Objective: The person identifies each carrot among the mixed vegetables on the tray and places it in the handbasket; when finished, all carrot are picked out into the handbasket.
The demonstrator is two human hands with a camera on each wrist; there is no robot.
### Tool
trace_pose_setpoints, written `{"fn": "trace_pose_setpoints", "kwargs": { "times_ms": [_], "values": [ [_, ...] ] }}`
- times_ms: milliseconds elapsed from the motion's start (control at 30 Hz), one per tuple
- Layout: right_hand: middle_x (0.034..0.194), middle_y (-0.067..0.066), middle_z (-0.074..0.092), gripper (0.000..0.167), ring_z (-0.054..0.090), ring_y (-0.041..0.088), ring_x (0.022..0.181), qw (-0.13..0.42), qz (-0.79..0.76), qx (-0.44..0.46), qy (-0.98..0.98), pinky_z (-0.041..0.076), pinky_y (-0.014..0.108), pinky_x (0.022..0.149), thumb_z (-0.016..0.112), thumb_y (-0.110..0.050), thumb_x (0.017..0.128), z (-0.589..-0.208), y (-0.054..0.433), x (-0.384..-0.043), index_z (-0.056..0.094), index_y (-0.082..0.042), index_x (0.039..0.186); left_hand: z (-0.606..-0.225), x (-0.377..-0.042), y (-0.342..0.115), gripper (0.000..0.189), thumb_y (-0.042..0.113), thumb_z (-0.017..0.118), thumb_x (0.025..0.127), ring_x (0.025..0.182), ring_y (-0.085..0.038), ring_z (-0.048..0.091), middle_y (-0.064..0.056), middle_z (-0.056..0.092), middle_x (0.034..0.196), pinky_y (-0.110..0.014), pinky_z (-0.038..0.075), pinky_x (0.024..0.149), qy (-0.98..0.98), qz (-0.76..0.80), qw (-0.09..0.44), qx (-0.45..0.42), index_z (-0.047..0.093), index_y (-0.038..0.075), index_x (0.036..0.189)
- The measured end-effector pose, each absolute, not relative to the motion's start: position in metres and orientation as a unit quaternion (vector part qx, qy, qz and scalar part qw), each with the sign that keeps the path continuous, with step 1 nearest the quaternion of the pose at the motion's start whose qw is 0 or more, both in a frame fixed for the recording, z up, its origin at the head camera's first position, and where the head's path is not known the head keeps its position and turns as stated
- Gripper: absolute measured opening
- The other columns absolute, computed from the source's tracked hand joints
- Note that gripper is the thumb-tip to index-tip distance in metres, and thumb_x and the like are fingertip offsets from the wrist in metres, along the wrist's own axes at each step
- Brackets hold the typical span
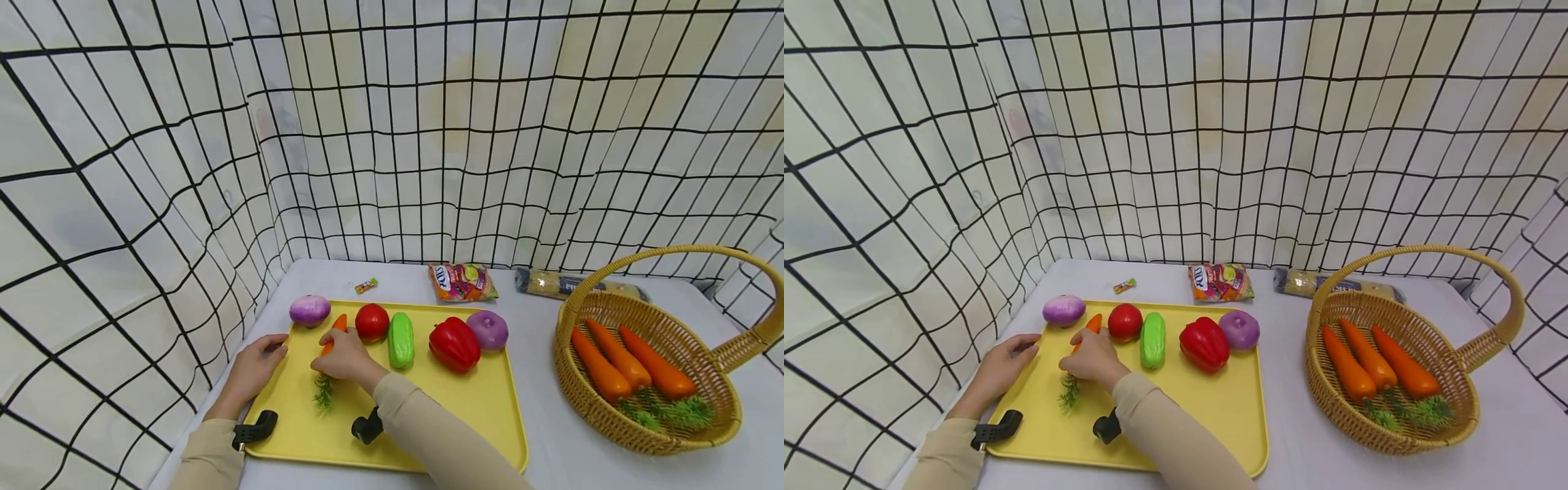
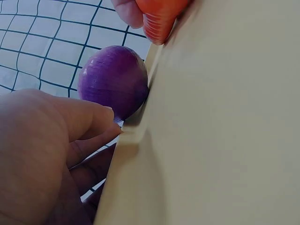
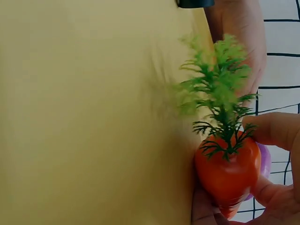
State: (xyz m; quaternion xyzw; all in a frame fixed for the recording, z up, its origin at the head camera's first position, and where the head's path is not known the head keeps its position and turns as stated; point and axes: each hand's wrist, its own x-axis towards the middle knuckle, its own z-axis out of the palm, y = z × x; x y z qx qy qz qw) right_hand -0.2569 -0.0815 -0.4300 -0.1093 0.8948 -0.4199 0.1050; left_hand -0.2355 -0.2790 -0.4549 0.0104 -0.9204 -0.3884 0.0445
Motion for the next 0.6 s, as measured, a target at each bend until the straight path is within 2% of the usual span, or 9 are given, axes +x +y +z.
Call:
{"fn": "trace_pose_setpoints", "kwargs": {
  "times_ms": [200, 333, 600],
  "values": [
    [0.126, 0.012, 0.048, 0.041, 0.052, 0.019, 0.092, 0.107, -0.43, -0.127, 0.888, 0.049, 0.028, 0.08, 0.086, -0.023, 0.07, -0.434, -0.075, -0.252, 0.066, -0.015, 0.105, -0.455, -0.234, -0.278, 0.041, 0.022, 0.052, 0.102, 0.121, -0.038, 0.051, -0.023, 0.057, 0.13, -0.052, 0.042, 0.101, -0.92, -0.389, 0.049, 0.008, 0.055, 0.0, 0.136],
    [0.12, 0.01, 0.051, 0.04, 0.05, 0.018, 0.091, 0.107, -0.435, -0.136, 0.884, 0.048, 0.026, 0.075, 0.083, -0.019, 0.072, -0.433, -0.069, -0.248, 0.066, -0.015, 0.108, -0.455, -0.233, -0.278, 0.041, 0.024, 0.052, 0.102, 0.122, -0.039, 0.05, -0.023, 0.057, 0.13, -0.053, 0.041, 0.101, -0.921, -0.386, 0.047, 0.006, 0.054, 0.0, 0.136],
    [0.12, 0.008, 0.052, 0.04, 0.049, 0.018, 0.093, 0.105, -0.47, -0.141, 0.865, 0.048, 0.026, 0.071, 0.078, -0.016, 0.074, -0.431, -0.059, -0.239, 0.066, -0.013, 0.111, -0.456, -0.234, -0.279, 0.041, 0.024, 0.051, 0.102, 0.122, -0.038, 0.05, -0.022, 0.056, 0.132, -0.053, 0.042, 0.101, -0.923, -0.382, 0.045, 0.004, 0.053, 0.002, 0.137]
  ]
}}
